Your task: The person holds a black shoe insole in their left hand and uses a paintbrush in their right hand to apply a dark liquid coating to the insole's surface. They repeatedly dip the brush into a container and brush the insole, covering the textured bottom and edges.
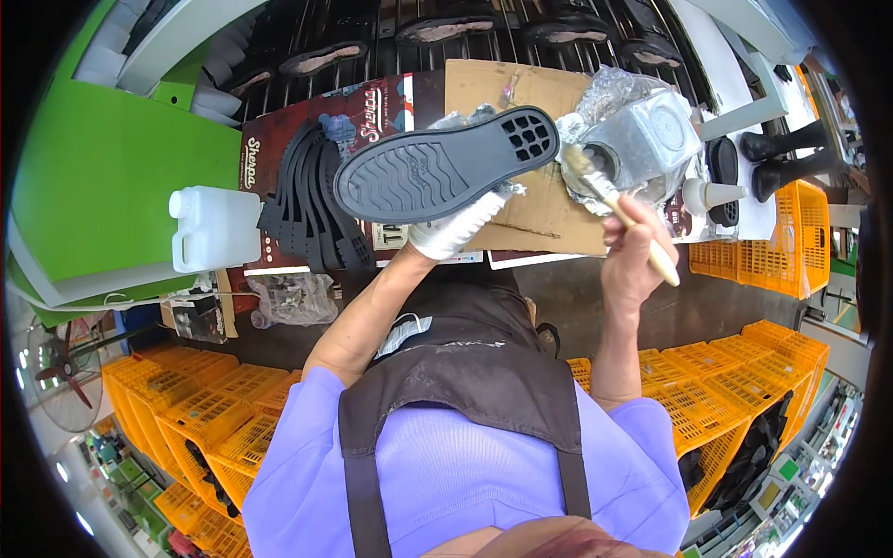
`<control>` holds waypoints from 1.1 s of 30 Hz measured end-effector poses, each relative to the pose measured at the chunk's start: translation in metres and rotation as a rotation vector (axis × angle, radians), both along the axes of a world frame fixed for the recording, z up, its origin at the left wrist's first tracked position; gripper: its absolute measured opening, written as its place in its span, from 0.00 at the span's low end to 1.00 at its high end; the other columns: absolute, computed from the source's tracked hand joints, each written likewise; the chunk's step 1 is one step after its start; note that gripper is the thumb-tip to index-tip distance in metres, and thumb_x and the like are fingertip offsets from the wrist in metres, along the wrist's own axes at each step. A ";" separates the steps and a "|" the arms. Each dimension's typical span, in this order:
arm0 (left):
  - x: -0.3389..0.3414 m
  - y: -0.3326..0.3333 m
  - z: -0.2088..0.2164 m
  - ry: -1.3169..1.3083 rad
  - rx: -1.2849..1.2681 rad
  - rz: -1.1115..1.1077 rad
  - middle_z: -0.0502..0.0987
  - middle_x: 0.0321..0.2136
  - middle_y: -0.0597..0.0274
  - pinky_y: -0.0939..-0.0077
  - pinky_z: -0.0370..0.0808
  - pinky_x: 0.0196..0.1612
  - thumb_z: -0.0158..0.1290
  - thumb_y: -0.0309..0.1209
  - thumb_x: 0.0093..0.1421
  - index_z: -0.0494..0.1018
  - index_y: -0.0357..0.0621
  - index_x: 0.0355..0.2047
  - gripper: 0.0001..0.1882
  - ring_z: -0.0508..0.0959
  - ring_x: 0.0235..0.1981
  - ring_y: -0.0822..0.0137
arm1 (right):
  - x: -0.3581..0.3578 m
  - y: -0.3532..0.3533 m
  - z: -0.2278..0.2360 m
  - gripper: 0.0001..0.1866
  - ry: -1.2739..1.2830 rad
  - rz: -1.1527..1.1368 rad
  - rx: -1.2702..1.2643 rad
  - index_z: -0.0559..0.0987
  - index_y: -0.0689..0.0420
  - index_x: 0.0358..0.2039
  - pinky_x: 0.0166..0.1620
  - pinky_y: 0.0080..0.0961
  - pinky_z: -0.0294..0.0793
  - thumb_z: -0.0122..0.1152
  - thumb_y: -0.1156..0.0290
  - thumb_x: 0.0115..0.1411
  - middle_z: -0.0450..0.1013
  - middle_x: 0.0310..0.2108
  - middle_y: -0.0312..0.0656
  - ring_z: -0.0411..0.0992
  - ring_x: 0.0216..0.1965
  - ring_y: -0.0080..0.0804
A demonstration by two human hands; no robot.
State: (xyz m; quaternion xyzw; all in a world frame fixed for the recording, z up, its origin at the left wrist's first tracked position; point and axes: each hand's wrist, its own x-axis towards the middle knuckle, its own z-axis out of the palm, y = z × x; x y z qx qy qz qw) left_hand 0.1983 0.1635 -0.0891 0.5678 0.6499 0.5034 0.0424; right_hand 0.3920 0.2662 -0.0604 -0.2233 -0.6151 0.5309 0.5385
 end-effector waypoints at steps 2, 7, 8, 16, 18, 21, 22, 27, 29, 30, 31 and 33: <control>0.003 0.003 0.010 0.014 0.045 -0.006 0.63 0.55 0.58 0.67 0.55 0.59 0.59 0.30 0.52 0.59 0.42 0.56 0.32 0.62 0.56 0.64 | -0.009 -0.009 0.007 0.13 -0.010 0.055 0.172 0.78 0.63 0.33 0.28 0.19 0.70 0.60 0.65 0.55 0.76 0.29 0.46 0.72 0.25 0.28; 0.004 0.005 0.009 -0.054 0.043 -0.074 0.61 0.57 0.57 0.65 0.47 0.62 0.60 0.33 0.50 0.58 0.43 0.57 0.35 0.58 0.59 0.60 | -0.032 -0.018 0.017 0.09 -0.038 0.111 0.476 0.78 0.63 0.30 0.28 0.23 0.71 0.63 0.71 0.51 0.76 0.32 0.46 0.73 0.24 0.32; 0.006 0.005 0.012 -0.026 0.049 -0.055 0.62 0.57 0.56 0.64 0.48 0.62 0.60 0.33 0.50 0.58 0.43 0.57 0.35 0.59 0.58 0.60 | -0.036 -0.019 0.017 0.10 -0.042 0.106 0.467 0.78 0.63 0.30 0.28 0.23 0.71 0.64 0.71 0.50 0.76 0.32 0.46 0.72 0.24 0.32; 0.015 0.001 -0.012 -0.624 0.085 -0.177 0.63 0.52 0.57 0.68 0.54 0.60 0.60 0.35 0.50 0.52 0.41 0.58 0.39 0.62 0.55 0.63 | -0.054 -0.035 0.018 0.14 -0.080 0.194 0.446 0.78 0.66 0.32 0.28 0.23 0.71 0.66 0.71 0.48 0.76 0.30 0.46 0.73 0.25 0.34; 0.015 -0.002 -0.018 -0.925 0.087 -0.307 0.63 0.53 0.57 0.67 0.54 0.60 0.60 0.35 0.50 0.52 0.41 0.58 0.39 0.62 0.55 0.63 | -0.059 -0.039 0.022 0.12 -0.085 0.254 0.427 0.79 0.65 0.31 0.28 0.24 0.72 0.66 0.71 0.48 0.76 0.31 0.46 0.73 0.26 0.35; 0.014 -0.002 -0.015 -0.882 0.010 -0.268 0.65 0.52 0.58 0.67 0.55 0.60 0.60 0.35 0.51 0.53 0.41 0.57 0.37 0.63 0.55 0.66 | -0.063 -0.042 0.025 0.11 -0.123 0.334 0.340 0.79 0.65 0.30 0.29 0.24 0.72 0.66 0.72 0.47 0.76 0.31 0.46 0.73 0.26 0.35; 0.013 -0.004 -0.014 -0.783 -0.011 -0.265 0.65 0.51 0.58 0.67 0.56 0.60 0.60 0.35 0.51 0.52 0.41 0.57 0.38 0.64 0.55 0.66 | -0.063 -0.036 0.021 0.10 -0.089 0.350 0.431 0.79 0.65 0.30 0.29 0.24 0.72 0.66 0.74 0.47 0.76 0.31 0.46 0.74 0.26 0.34; 0.013 -0.007 -0.003 -0.612 -0.083 -0.129 0.68 0.49 0.58 0.67 0.57 0.60 0.61 0.32 0.50 0.47 0.42 0.58 0.41 0.66 0.53 0.67 | -0.049 -0.022 0.018 0.07 -0.146 0.224 0.184 0.79 0.65 0.28 0.31 0.23 0.72 0.65 0.76 0.48 0.77 0.30 0.46 0.74 0.28 0.34; 0.015 -0.002 0.001 -0.659 -0.014 -0.155 0.67 0.51 0.58 0.66 0.54 0.61 0.60 0.31 0.50 0.51 0.43 0.58 0.38 0.65 0.54 0.66 | -0.044 -0.018 0.018 0.06 -0.154 0.154 0.114 0.79 0.66 0.28 0.32 0.22 0.72 0.64 0.76 0.49 0.77 0.30 0.46 0.74 0.28 0.34; 0.014 0.000 0.002 -0.518 0.013 -0.125 0.67 0.52 0.58 0.66 0.53 0.61 0.60 0.30 0.50 0.54 0.43 0.57 0.36 0.65 0.54 0.65 | -0.042 -0.016 0.017 0.07 -0.167 0.130 0.113 0.79 0.66 0.28 0.32 0.22 0.72 0.64 0.76 0.49 0.77 0.30 0.46 0.74 0.28 0.33; 0.014 0.001 0.002 -0.376 0.040 -0.095 0.66 0.52 0.58 0.65 0.53 0.61 0.60 0.30 0.50 0.56 0.44 0.57 0.35 0.65 0.55 0.65 | -0.039 -0.013 0.016 0.07 -0.179 0.107 0.113 0.79 0.67 0.29 0.32 0.21 0.72 0.63 0.76 0.50 0.77 0.30 0.46 0.74 0.28 0.32; 0.014 0.001 0.009 -0.218 0.027 -0.051 0.66 0.53 0.58 0.64 0.51 0.61 0.59 0.31 0.50 0.65 0.47 0.53 0.29 0.64 0.55 0.63 | -0.037 -0.009 0.014 0.08 -0.204 0.060 0.111 0.79 0.67 0.30 0.32 0.21 0.72 0.63 0.75 0.51 0.77 0.30 0.46 0.74 0.28 0.30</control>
